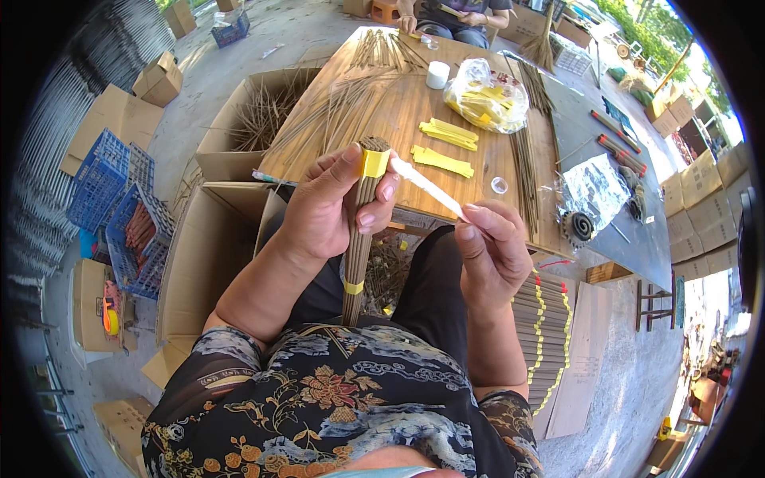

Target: The person gathers thin sticks into a bundle and secures them with yellow paper strips. They repeatedly wrap and press the strips around the bundle to hold it together, then place the finished bundle aside.

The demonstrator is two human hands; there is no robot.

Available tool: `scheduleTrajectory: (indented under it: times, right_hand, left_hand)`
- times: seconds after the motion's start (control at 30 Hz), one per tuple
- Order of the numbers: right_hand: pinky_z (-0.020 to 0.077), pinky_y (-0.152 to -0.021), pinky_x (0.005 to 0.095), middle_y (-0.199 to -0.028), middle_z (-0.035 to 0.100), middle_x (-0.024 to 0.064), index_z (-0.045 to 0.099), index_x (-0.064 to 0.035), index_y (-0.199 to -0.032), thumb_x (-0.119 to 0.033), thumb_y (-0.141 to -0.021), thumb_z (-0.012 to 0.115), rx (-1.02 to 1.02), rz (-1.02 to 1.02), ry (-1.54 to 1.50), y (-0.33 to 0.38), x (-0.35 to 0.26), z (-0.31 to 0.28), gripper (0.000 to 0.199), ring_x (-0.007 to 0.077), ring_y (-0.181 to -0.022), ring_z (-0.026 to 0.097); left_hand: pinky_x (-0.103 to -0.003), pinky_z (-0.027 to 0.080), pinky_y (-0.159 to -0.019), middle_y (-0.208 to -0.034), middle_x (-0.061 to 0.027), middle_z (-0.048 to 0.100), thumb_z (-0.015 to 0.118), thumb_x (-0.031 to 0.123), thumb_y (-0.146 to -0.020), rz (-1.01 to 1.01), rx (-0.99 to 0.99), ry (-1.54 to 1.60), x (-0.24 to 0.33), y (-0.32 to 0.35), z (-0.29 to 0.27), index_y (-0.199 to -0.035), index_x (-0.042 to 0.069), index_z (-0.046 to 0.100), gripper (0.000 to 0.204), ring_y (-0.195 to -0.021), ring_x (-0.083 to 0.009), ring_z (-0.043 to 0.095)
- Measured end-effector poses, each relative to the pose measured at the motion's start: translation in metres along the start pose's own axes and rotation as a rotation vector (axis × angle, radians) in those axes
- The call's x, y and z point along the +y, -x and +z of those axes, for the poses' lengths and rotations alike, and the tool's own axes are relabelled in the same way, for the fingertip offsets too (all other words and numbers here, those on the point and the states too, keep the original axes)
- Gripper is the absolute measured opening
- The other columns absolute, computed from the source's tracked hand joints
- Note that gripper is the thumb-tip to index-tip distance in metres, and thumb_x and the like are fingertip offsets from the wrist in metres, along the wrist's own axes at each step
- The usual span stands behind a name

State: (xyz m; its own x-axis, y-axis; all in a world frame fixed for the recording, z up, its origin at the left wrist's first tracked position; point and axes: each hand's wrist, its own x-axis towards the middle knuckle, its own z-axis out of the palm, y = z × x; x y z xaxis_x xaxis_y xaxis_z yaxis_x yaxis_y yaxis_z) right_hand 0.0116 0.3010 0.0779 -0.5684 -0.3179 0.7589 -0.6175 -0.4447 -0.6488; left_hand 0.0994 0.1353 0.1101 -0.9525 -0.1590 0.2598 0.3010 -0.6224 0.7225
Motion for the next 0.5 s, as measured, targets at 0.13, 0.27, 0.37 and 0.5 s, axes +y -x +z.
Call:
scheduleTrajectory:
  times: [0.13,0.27,0.37,0.5]
  right_hand:
    - [0.0395,-0.057,0.0189,-0.088,0.056,0.0071,0.061,-0.0017,-0.095,0.001,-0.075,0.064,-0.079,0.038,-0.004,0.0013,-0.0007,0.0033,0.020,0.0099,-0.069,0.050]
    - [0.0391,-0.055,0.0196,-0.087,0.057,0.0067,0.061,-0.0022,-0.095,0.001,-0.075,0.065,-0.072,0.043,-0.004,0.0009,-0.0011,0.0065,0.021,0.0098,-0.068,0.050]
    - [0.0389,-0.054,0.0202,-0.087,0.057,0.0065,0.062,-0.0024,-0.095,0.000,-0.075,0.065,-0.092,0.028,0.006,-0.0015,-0.0015,0.0067,0.020,0.0096,-0.067,0.050]
    - [0.0402,-0.056,0.0201,-0.087,0.057,0.0067,0.062,-0.0019,-0.094,0.000,-0.075,0.064,-0.143,0.084,0.027,0.0010,-0.0044,-0.0013,0.019,0.0099,-0.070,0.051]
  left_hand:
    - [-0.020,0.036,-0.045,-0.078,-0.0079,0.054,0.040,0.033,-0.092,-0.002,-0.092,0.067,0.0004,-0.0009,-0.0060,-0.102,-0.004,0.053,0.041,-0.054,-0.0096,0.046]
    - [-0.021,0.037,-0.046,-0.077,-0.0082,0.055,0.041,0.032,-0.092,0.016,-0.095,0.064,-0.0029,-0.0011,-0.0077,-0.103,-0.006,0.052,0.041,-0.054,-0.0101,0.047]
    - [-0.020,0.037,-0.046,-0.079,-0.0086,0.053,0.041,0.031,-0.092,0.022,-0.113,0.063,-0.0032,-0.0025,-0.0076,-0.103,-0.005,0.053,0.040,-0.054,-0.0102,0.047]
    - [-0.020,0.037,-0.046,-0.080,-0.0089,0.051,0.041,0.032,-0.092,0.009,-0.082,0.067,-0.0009,-0.0020,-0.0049,-0.103,-0.005,0.053,0.040,-0.054,-0.0097,0.047]
